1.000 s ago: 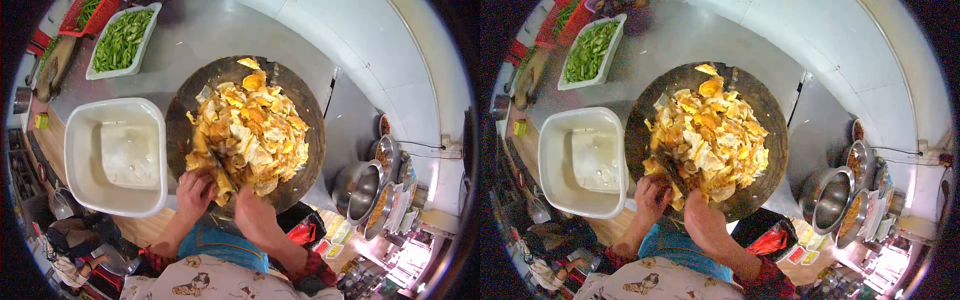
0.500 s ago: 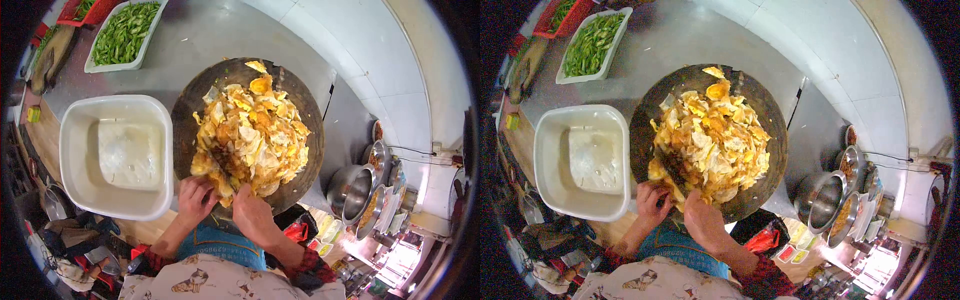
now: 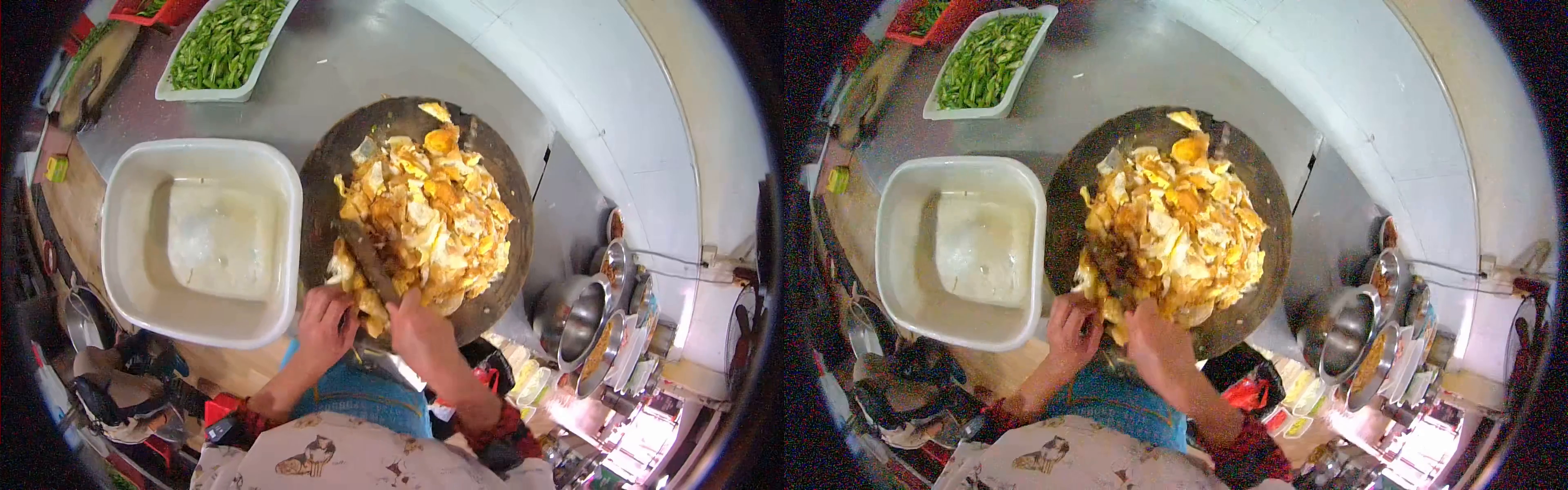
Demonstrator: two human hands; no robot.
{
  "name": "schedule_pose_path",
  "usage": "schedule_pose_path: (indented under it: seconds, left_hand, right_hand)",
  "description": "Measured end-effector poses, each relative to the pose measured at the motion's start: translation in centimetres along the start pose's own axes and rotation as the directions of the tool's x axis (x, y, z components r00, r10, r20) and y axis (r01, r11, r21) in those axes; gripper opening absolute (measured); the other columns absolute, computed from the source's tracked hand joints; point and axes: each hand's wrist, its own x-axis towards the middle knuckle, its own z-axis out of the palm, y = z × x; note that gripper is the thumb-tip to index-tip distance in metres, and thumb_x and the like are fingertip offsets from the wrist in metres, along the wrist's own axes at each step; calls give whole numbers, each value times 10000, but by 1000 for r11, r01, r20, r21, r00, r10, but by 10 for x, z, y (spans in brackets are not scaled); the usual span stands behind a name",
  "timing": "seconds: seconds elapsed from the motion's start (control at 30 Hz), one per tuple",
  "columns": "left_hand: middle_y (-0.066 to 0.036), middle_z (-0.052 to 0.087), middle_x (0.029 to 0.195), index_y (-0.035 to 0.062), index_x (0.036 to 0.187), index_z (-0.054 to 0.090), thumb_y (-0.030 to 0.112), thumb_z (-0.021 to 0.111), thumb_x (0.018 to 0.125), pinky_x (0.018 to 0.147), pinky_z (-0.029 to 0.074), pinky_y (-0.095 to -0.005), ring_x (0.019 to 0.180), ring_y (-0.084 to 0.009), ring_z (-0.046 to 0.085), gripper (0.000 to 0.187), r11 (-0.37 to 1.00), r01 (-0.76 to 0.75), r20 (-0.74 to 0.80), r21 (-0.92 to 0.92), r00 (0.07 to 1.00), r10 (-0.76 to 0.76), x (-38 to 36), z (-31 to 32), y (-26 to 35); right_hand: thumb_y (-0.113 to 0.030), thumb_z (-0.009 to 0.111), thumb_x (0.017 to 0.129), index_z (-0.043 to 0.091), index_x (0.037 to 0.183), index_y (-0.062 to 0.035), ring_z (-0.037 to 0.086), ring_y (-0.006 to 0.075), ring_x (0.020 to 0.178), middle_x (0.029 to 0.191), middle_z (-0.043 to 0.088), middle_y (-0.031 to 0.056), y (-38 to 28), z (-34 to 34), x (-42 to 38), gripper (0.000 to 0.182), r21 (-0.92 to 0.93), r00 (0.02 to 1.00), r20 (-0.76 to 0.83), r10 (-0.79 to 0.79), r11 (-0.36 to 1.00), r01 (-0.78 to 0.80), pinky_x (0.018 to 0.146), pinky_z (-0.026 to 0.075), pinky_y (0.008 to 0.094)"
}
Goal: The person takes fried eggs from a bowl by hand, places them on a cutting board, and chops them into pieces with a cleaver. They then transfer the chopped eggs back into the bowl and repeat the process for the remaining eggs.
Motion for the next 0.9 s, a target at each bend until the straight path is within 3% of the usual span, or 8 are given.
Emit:
schedule_pose_path:
  seconds: [0.13,0.27,0.37,0.4,0.47,0.5,0.63,0.9]
  left_hand:
    - [-171,552,929,23,921,566,-2,646,685,765,457,-428,855,-365,540,250,998,67,10,9,998,-67,1,1,5]
    - [-147,543,911,27,908,570,-25,647,664,738,451,-425,856,-342,533,261,999,54,-71,-10,996,-54,-3,-1,10]
    - [-138,530,885,40,874,555,-27,619,664,706,436,-411,822,-324,527,229,999,47,-127,4,991,-46,-20,-1,13]
    - [-135,525,875,44,866,548,-24,609,666,698,432,-406,808,-320,524,220,999,52,-167,-14,984,-53,-23,-3,17]
    - [-132,519,865,48,858,540,-22,599,667,689,427,-401,794,-315,521,212,998,58,-218,-24,974,-62,-32,-3,18]
    - [-134,521,862,45,857,534,-21,594,661,688,429,-402,787,-318,522,215,998,67,-210,-23,975,-70,-40,-3,16]
    - [-141,529,850,36,859,524,-18,595,642,686,436,-404,774,-323,529,235,988,152,-224,26,964,-142,-61,3,25]
    - [-152,543,858,33,865,530,-25,599,633,695,440,-407,783,-324,538,249,974,213,-295,79,938,-182,-68,21,32]
  right_hand:
    - [-249,504,940,431,910,12,624,385,543,581,596,201,8,-27,-7,273,34,999,-39,-27,999,29,450,490,472]
    - [-242,608,880,455,877,-10,613,390,553,541,555,165,22,-70,-26,278,-24,973,-220,-72,997,68,501,492,489]
    - [-203,644,806,498,789,-18,635,364,652,702,603,194,37,-93,-32,237,-68,956,7,-295,953,295,515,490,470]
    - [-203,644,806,498,789,-18,635,364,652,702,603,194,41,-88,-29,237,-72,952,14,-305,949,306,515,490,470]
    - [-204,651,814,459,773,-2,599,367,581,605,556,194,49,-69,-19,281,-218,850,30,-525,827,519,480,471,428]
    - [-275,606,861,449,798,-8,596,374,554,591,563,188,38,-67,-2,316,-130,893,156,-422,888,442,460,465,441]
    - [-297,531,931,431,864,-10,578,386,488,526,553,160,64,-38,38,311,-213,853,182,-488,828,519,411,442,457]
    - [-240,490,943,436,880,1,602,370,518,548,555,161,50,-69,15,255,-173,907,71,-416,890,422,428,475,442]
